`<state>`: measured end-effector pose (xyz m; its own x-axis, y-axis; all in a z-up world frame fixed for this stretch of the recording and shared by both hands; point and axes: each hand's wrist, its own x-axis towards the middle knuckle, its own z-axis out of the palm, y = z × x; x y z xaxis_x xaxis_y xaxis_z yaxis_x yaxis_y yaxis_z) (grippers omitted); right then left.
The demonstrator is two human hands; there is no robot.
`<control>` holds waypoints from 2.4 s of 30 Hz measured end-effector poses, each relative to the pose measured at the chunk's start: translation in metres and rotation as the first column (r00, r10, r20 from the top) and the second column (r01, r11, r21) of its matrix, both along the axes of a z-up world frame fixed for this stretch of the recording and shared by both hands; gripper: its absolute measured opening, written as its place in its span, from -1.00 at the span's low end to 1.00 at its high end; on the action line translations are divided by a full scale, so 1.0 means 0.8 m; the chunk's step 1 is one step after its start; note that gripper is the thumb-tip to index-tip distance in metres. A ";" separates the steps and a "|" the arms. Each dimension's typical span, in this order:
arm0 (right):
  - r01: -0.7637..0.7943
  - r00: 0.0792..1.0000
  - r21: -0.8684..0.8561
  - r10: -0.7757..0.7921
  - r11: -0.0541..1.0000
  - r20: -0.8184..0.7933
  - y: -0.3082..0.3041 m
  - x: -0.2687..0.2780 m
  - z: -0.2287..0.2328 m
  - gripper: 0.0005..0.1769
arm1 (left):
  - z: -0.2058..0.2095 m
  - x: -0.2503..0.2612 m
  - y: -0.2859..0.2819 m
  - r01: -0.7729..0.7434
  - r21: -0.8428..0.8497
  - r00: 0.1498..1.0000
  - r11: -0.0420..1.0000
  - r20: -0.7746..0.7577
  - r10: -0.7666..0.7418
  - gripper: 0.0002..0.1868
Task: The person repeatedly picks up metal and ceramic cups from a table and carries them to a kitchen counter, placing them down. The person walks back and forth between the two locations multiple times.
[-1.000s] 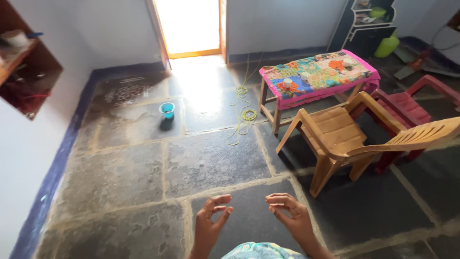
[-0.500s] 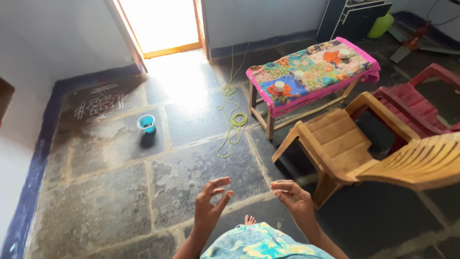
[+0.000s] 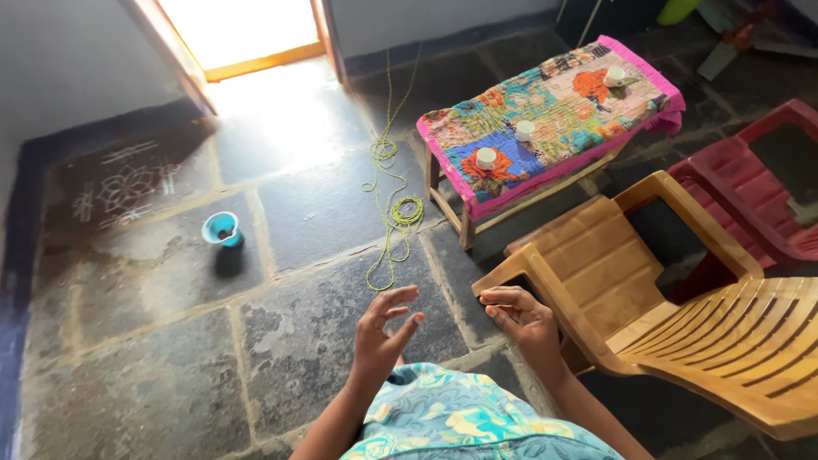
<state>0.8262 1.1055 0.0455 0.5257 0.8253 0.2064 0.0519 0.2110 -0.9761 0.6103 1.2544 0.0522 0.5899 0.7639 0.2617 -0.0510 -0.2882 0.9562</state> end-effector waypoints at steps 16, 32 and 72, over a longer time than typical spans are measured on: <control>0.280 0.955 -0.184 -0.293 0.942 -0.050 0.233 0.205 -0.040 -0.66 | -0.022 0.222 0.312 0.191 -0.077 0.977 0.979 -0.081 -0.197 -0.42; 0.404 0.890 -0.377 -0.453 0.834 -0.047 0.348 0.377 -0.193 -0.67 | -0.095 0.382 0.441 0.244 -0.140 0.946 0.960 -0.183 -0.268 -0.36; 0.468 0.882 -0.656 -0.356 0.592 0.308 0.524 0.583 -0.431 -0.76 | -0.135 0.596 0.562 0.276 -0.331 0.860 0.902 -0.335 -0.386 -0.32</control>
